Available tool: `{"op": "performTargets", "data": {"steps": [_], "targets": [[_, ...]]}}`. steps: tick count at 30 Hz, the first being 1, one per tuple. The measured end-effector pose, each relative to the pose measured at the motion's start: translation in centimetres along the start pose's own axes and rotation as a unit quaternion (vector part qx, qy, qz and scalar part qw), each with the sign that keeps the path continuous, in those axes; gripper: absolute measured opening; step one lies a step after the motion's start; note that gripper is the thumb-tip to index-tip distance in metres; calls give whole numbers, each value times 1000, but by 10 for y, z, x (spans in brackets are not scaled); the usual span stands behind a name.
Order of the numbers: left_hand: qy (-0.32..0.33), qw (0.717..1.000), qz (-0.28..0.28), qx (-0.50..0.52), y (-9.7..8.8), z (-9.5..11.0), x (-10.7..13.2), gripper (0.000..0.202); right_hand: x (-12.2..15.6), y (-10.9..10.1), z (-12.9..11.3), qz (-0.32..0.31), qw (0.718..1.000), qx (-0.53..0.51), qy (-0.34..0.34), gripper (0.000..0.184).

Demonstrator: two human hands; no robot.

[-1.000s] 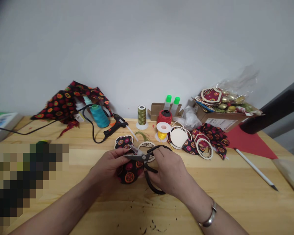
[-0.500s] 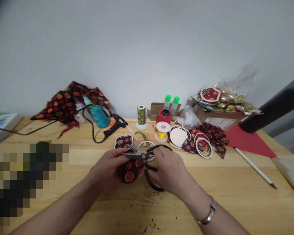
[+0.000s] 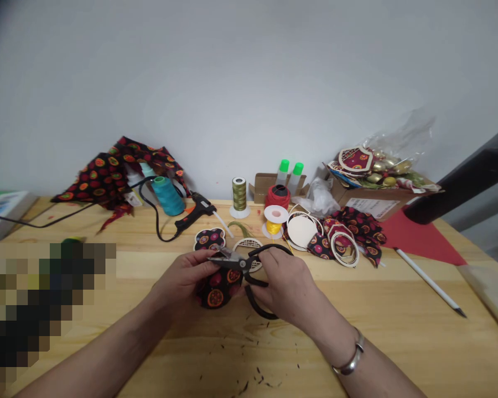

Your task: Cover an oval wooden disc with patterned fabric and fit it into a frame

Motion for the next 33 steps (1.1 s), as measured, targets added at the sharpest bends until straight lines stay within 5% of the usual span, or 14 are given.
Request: {"op": "performTargets", "data": {"steps": [11,16,22,33], "targets": [[14,1000,-15,-8,1,1,0,16,1,-1,3,4,1000,-5,-15,16],[2,1000,-1,-19,0,1,-1,22,-3,0,18,7,989,-112,91,9],[-13,1000,2,-20,0,-2,1,23,-5,10,34,-22,928,-297,222,22],[-5,998,31,58,-4,-5,-1,22,1,35,29,-99,823,-482,283,30]]}}
Point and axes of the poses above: each hand's wrist, its own x-axis away from the middle knuckle, its own y-axis out of the palm, z = x × y, the point moved 8 cm from there along -x, towards the middle knuckle, and after that the axes turned 5 degrees about y, right-handed, at the moved point
